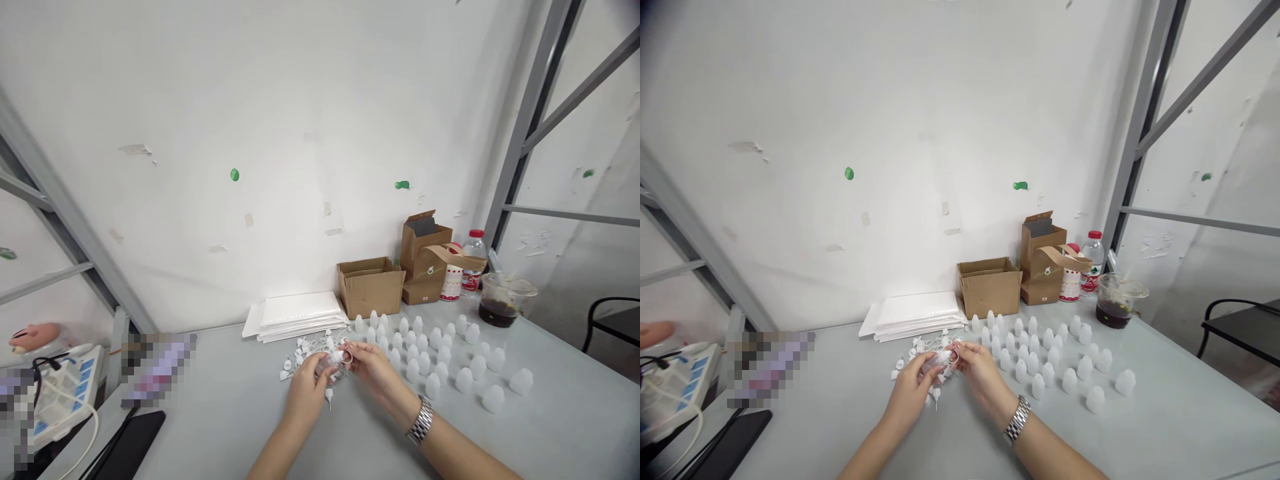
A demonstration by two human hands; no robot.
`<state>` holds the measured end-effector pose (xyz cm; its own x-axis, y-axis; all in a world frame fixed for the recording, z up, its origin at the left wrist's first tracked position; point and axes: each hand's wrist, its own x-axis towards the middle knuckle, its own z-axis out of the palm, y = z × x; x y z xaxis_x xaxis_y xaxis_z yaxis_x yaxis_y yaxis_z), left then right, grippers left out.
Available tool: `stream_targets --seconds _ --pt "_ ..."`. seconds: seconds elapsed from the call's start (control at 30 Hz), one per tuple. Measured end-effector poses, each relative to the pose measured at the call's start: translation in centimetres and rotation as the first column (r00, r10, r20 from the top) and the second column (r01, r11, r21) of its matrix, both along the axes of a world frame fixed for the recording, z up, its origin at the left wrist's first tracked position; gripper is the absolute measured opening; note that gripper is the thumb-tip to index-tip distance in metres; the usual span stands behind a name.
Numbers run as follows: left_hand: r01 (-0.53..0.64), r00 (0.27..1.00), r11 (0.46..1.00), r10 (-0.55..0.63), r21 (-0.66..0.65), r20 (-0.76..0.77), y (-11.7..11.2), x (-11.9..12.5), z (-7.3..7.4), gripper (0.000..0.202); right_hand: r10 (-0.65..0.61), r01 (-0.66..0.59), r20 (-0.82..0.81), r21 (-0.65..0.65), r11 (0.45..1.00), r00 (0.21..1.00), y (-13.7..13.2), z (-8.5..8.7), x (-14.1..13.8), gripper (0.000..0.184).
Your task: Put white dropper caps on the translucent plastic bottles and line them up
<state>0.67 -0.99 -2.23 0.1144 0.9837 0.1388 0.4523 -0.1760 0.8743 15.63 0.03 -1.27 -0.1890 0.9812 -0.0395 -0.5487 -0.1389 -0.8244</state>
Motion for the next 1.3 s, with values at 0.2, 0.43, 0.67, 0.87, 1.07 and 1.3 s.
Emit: stream_targets --seconds 0.2,0.43,0.67,0.87,1.07,1.3 --pt "-0.009 1.0 1.0 0.009 0.001 -0.013 -0.04 -0.02 -0.03 0.026 -0.003 0.002 -0.044 -0.013 1.0 0.999 0.11 -0.18 0.09 0.018" --pt "-0.009 1.0 1.0 0.009 -0.002 -0.013 0.02 -0.07 -0.01 0.028 -0.005 0.006 -0.039 0.013 1.0 0.999 0.15 -0.08 0.16 0.018" --pt "-0.007 1.0 1.0 0.007 -0.007 -0.03 0.01 -0.02 0.07 0.029 -0.029 0.025 -0.061 -0.058 0.998 0.998 0.06 -0.05 0.09 0.02" --pt "0.003 1.0 1.0 -0.003 -0.021 -0.026 0.07 -0.06 0.0 0.029 -0.032 0.032 -0.019 -0.002 0.999 0.999 -0.14 0.27 0.08 0.021" --pt "-0.008 1.0 1.0 0.008 -0.028 -0.009 0.07 -0.06 0.06 0.029 -0.06 0.055 0.082 0.068 0.996 0.995 -0.04 0.47 0.17 0.023" --pt "-0.01 0.999 1.0 0.01 0.001 -0.046 -0.14 -0.09 0.54 0.029 -0.203 0.098 0.407 0.263 0.96 0.89 0.07 0.57 0.62 0.025"
